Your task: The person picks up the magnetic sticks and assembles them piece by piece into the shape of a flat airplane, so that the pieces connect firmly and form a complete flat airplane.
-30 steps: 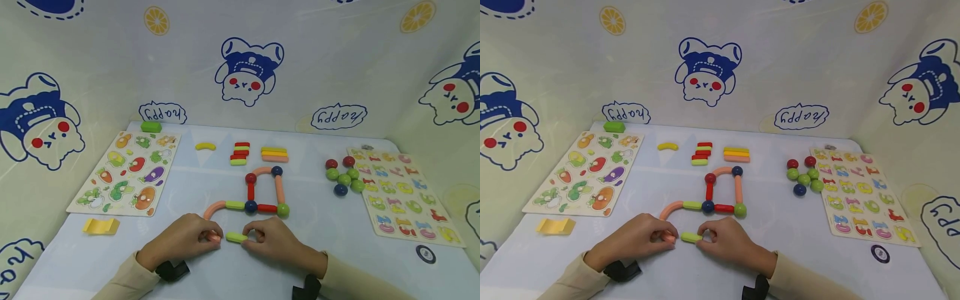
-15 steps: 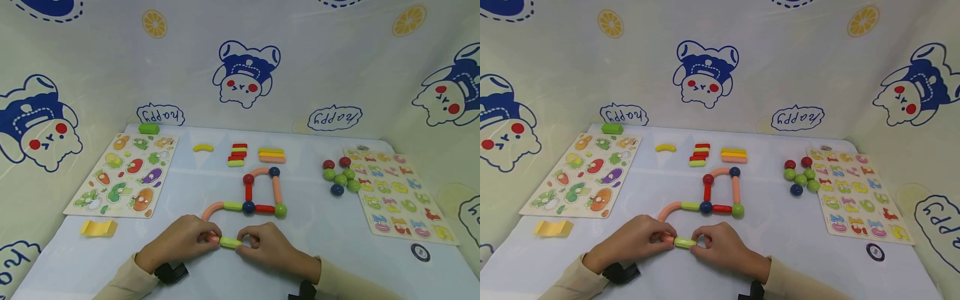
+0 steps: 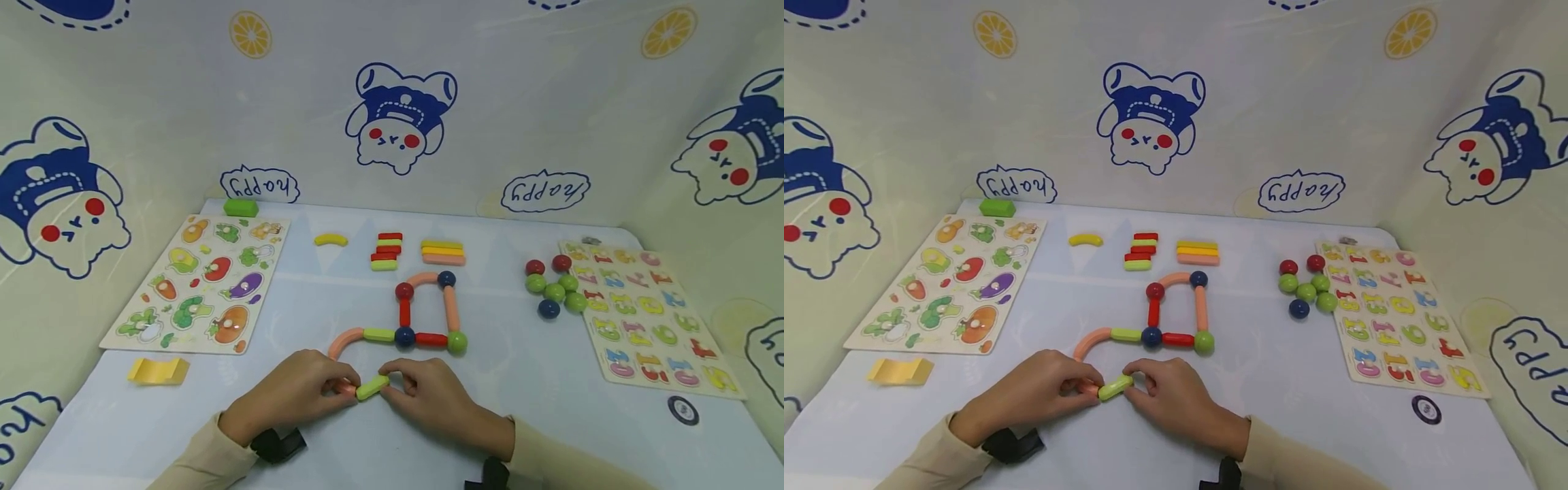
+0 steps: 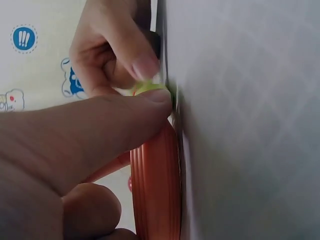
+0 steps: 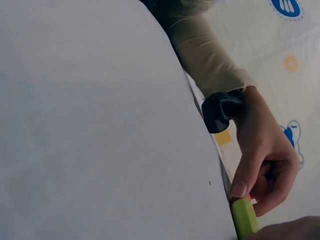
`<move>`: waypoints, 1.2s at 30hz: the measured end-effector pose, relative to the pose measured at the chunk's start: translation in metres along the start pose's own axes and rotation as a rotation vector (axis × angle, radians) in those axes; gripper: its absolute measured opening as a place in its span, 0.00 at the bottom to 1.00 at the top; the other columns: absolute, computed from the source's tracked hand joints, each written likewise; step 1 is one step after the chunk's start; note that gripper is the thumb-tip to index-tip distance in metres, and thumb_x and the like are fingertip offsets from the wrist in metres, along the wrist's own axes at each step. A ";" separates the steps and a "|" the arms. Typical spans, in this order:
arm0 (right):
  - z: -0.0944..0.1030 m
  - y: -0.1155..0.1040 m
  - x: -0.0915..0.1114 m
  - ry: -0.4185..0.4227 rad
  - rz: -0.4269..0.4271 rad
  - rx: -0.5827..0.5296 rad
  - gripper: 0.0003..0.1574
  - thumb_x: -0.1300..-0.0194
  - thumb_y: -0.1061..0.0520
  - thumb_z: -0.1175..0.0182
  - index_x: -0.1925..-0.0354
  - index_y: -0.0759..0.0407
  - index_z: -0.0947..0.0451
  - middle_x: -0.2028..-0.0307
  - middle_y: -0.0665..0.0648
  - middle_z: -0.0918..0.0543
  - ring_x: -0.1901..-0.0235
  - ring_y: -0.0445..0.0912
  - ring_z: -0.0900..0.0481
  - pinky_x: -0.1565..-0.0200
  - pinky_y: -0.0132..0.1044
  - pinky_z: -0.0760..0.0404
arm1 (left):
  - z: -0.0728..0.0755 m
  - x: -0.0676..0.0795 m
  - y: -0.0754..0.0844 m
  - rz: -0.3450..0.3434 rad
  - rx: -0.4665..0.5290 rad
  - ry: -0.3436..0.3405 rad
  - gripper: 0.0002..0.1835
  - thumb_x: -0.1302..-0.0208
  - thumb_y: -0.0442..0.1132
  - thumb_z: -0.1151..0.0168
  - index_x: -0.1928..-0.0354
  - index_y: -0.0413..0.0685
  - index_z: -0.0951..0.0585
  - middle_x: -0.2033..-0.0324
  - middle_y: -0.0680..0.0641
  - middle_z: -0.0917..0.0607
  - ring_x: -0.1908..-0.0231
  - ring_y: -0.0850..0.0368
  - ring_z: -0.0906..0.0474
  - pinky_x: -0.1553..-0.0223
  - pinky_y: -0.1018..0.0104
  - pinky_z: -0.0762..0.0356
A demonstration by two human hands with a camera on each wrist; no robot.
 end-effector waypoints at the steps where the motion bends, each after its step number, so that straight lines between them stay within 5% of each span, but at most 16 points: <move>1: 0.001 0.000 -0.002 0.017 -0.005 0.023 0.15 0.42 0.45 0.35 0.55 0.44 0.20 0.90 0.40 0.39 0.89 0.34 0.40 0.84 0.27 0.44 | 0.001 0.000 0.000 -0.004 -0.003 0.005 0.03 0.43 0.49 0.34 0.65 0.67 0.17 0.78 0.71 0.25 0.81 0.73 0.35 0.78 0.74 0.35; 6: 0.002 -0.002 -0.010 0.074 -0.037 0.070 0.19 0.43 0.41 0.35 0.55 0.45 0.21 0.90 0.40 0.38 0.89 0.34 0.39 0.84 0.28 0.44 | 0.001 0.001 0.000 -0.003 0.000 -0.001 0.03 0.42 0.48 0.35 0.65 0.67 0.17 0.77 0.72 0.25 0.81 0.73 0.35 0.77 0.74 0.35; 15: -0.006 -0.013 -0.015 0.038 0.042 0.077 0.22 0.43 0.34 0.40 0.59 0.45 0.17 0.90 0.38 0.39 0.88 0.32 0.41 0.83 0.27 0.45 | 0.003 0.000 -0.003 -0.004 -0.012 0.006 0.05 0.42 0.49 0.35 0.63 0.68 0.17 0.81 0.71 0.27 0.82 0.74 0.37 0.80 0.75 0.39; 27: 0.002 0.000 -0.005 0.016 -0.014 0.088 0.11 0.43 0.42 0.35 0.64 0.45 0.18 0.90 0.39 0.38 0.88 0.34 0.39 0.84 0.27 0.44 | 0.000 -0.002 -0.006 0.055 -0.024 -0.023 0.07 0.42 0.50 0.35 0.62 0.64 0.16 0.79 0.71 0.25 0.82 0.72 0.36 0.79 0.73 0.38; 36: -0.003 -0.007 0.000 -0.021 0.046 0.052 0.08 0.42 0.46 0.36 0.64 0.44 0.19 0.89 0.37 0.37 0.88 0.32 0.40 0.85 0.26 0.44 | -0.001 -0.001 -0.005 0.063 -0.011 -0.024 0.07 0.43 0.49 0.34 0.62 0.63 0.16 0.79 0.70 0.25 0.81 0.72 0.34 0.79 0.74 0.36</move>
Point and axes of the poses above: each hand's wrist, its own x-axis away from the middle knuckle, its own z-axis out of the back of the hand, y = z × x, the point moved 9 cm from there along -x, towards the middle knuckle
